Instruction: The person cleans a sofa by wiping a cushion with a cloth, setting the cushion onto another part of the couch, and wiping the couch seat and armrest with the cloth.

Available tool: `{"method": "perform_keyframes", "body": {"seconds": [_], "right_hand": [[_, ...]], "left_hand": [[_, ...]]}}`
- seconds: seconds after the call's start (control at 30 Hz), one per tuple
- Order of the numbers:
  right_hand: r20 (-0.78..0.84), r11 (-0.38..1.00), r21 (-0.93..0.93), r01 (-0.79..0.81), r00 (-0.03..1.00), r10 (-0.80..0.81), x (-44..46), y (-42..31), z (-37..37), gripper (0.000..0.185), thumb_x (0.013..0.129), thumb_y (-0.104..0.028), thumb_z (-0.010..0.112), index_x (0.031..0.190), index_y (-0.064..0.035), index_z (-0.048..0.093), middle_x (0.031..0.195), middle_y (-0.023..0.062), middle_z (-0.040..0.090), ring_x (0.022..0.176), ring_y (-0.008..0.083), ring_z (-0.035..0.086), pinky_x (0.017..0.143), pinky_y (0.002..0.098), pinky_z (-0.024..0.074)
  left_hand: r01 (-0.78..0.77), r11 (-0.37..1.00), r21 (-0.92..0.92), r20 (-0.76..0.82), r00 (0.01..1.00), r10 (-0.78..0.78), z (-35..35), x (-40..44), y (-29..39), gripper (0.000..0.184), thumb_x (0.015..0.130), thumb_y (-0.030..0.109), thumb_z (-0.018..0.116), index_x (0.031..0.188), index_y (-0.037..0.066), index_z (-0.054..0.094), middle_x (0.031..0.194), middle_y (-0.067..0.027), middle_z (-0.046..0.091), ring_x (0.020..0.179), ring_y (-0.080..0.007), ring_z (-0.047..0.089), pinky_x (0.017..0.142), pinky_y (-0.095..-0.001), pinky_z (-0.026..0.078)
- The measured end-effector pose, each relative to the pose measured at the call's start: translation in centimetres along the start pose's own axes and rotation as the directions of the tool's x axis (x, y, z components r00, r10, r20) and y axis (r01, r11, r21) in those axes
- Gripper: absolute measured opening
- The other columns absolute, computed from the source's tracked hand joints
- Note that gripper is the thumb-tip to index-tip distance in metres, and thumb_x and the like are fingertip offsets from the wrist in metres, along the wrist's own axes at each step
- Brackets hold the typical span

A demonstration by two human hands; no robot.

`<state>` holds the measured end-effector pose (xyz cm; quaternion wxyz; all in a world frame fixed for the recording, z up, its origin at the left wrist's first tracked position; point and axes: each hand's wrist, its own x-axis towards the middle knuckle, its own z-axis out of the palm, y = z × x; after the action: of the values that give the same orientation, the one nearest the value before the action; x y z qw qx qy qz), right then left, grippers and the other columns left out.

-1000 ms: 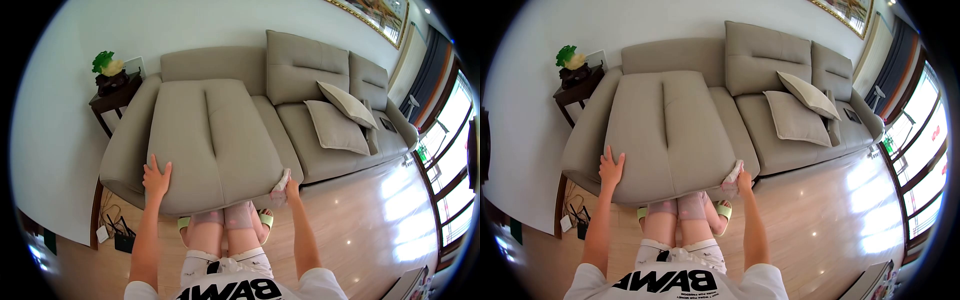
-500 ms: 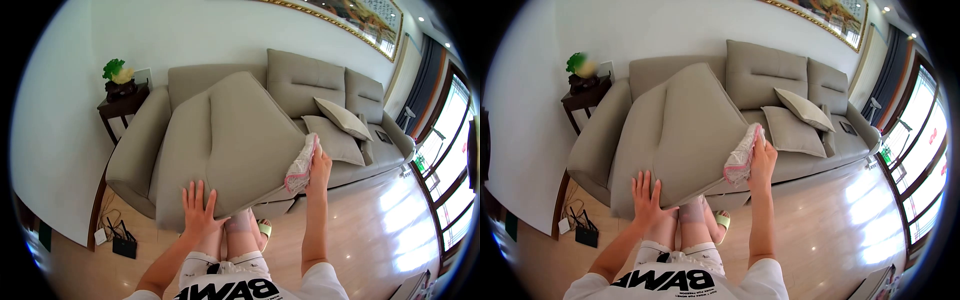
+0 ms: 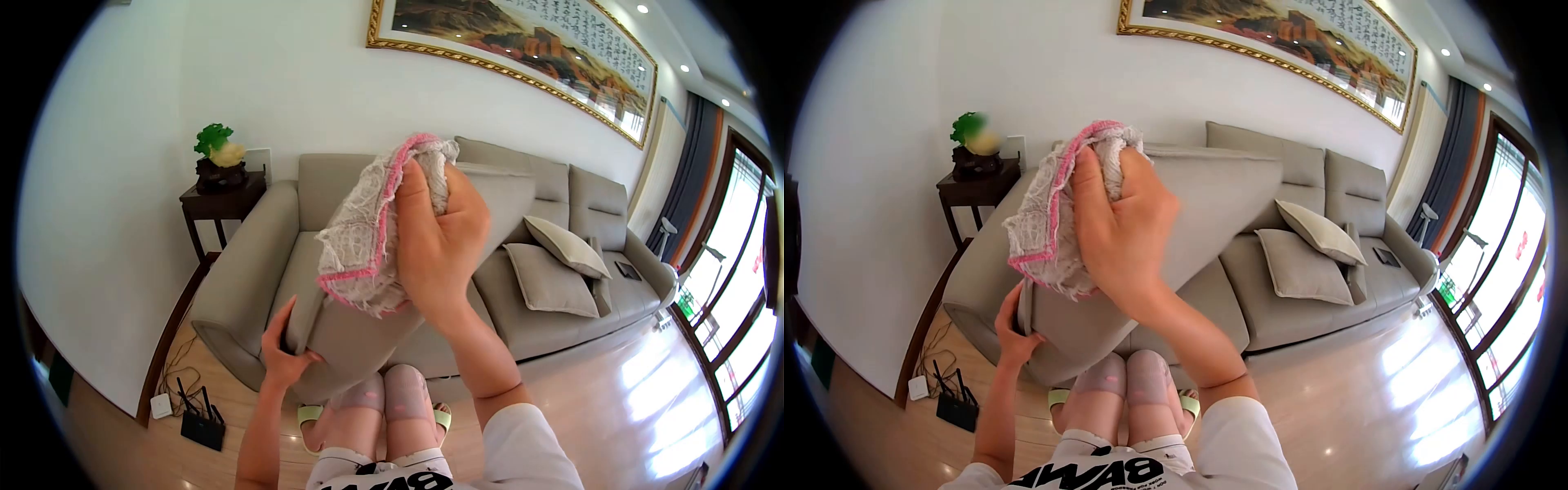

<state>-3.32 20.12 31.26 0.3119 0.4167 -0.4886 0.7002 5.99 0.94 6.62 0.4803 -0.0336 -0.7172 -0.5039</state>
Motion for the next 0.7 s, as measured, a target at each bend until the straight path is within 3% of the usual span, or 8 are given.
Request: {"method": "perform_keyframes", "body": {"seconds": [0.1,0.13,0.2,0.4,0.5,0.57,0.63,0.7], "right_hand": [[0.076,0.966,-0.072,0.25,0.967,-0.245,0.8,2.3,3.0,0.033,0.097,-0.015,0.071,0.073,-0.0011,0.052,0.06,0.0126,0.05,0.052,0.0237,0.041,0.05,0.0364,0.0374],[0.149,0.908,-0.214,0.361,0.93,-0.335,0.6,3.8,4.0,0.032,0.094,-0.013,0.073,0.073,-0.0037,0.05,0.061,0.0141,0.047,0.052,0.0309,0.044,0.049,0.0385,0.0378],[0.292,0.817,-0.119,0.564,0.807,-0.514,-0.2,6.9,6.1,0.031,0.091,-0.013,0.074,0.074,-0.006,0.049,0.063,0.0118,0.048,0.055,0.0309,0.052,0.05,0.04,0.0421],[0.457,0.757,0.068,0.65,0.654,-0.603,-6.4,13.4,13.4,0.023,0.077,-0.01,0.081,0.09,-0.008,0.061,0.076,0.0077,0.057,0.064,0.0289,0.06,0.056,0.0413,0.0502],[0.465,0.763,-0.07,0.642,0.698,-0.545,-8.5,17.8,13.5,0.03,0.074,-0.01,0.081,0.097,-0.0085,0.063,0.083,0.0072,0.061,0.069,0.0291,0.063,0.059,0.0408,0.0533],[0.474,0.863,-0.192,0.467,0.814,-0.335,-9.4,20.6,11.2,0.023,0.079,-0.01,0.075,0.097,-0.0101,0.06,0.086,0.0067,0.064,0.079,0.0302,0.067,0.065,0.0436,0.0562],[0.43,0.839,-0.4,0.369,0.884,-0.184,-11.3,26.1,7.5,0.024,0.08,-0.011,0.077,0.101,-0.0091,0.066,0.096,0.0101,0.069,0.08,0.0331,0.068,0.067,0.042,0.0564],[0.434,0.777,-0.607,0.17,0.889,0.144,-13.9,33.2,2.7,0.02,0.089,-0.022,0.071,0.104,-0.0087,0.067,0.098,0.0142,0.071,0.084,0.0388,0.069,0.072,0.0467,0.0555]], "left_hand": [[0.114,0.993,-0.037,-0.119,0.986,-0.118,-1.4,1.5,-2.3,0.105,0.068,0.055,0.093,0.147,-0.001,0.052,0.135,-0.0128,0.065,0.123,-0.0222,0.061,0.106,-0.0356,0.046],[0.044,0.999,-0.002,-0.13,0.991,-0.044,-1.7,1.6,-3.5,0.082,0.086,0.047,0.084,0.146,-0.001,0.054,0.135,-0.0118,0.065,0.124,-0.0201,0.06,0.105,-0.033,0.045],[0.081,0.994,-0.078,-0.184,0.978,-0.094,-2.8,1.3,-7.2,0.068,0.094,0.039,0.077,0.144,-0.001,0.055,0.132,-0.0103,0.066,0.121,-0.0183,0.06,0.104,-0.0313,0.045],[0.298,0.95,-0.092,-0.392,0.866,-0.31,-5.6,-2.2,-13.7,0.044,0.106,0.03,0.063,0.136,-0.002,0.06,0.113,-0.0042,0.067,0.1,-0.0138,0.057,0.092,-0.0281,0.045],[0.384,0.917,-0.11,-0.437,0.81,-0.392,-6.5,-1.1,-13.6,0.043,0.107,0.034,0.06,0.131,-0.002,0.062,0.106,-0.0032,0.066,0.093,-0.0133,0.055,0.087,-0.0283,0.045],[0.427,0.898,-0.103,-0.46,0.78,-0.424,-6.9,0.5,-14.1,0.044,0.108,0.037,0.058,0.128,-0.002,0.063,0.103,-0.0031,0.066,0.092,-0.0133,0.055,0.086,-0.0284,0.045],[0.464,0.882,-0.079,-0.502,0.746,-0.437,-6.9,2.1,-15.5,0.046,0.108,0.041,0.057,0.124,-0.002,0.064,0.102,-0.0033,0.066,0.092,-0.0135,0.055,0.086,-0.0282,0.044],[0.531,0.847,-0.028,-0.542,0.704,-0.459,-7.5,3.1,-16.2,0.049,0.108,0.044,0.055,0.12,-0.002,0.065,0.101,-0.0036,0.066,0.092,-0.0142,0.055,0.087,-0.0287,0.045]]}}
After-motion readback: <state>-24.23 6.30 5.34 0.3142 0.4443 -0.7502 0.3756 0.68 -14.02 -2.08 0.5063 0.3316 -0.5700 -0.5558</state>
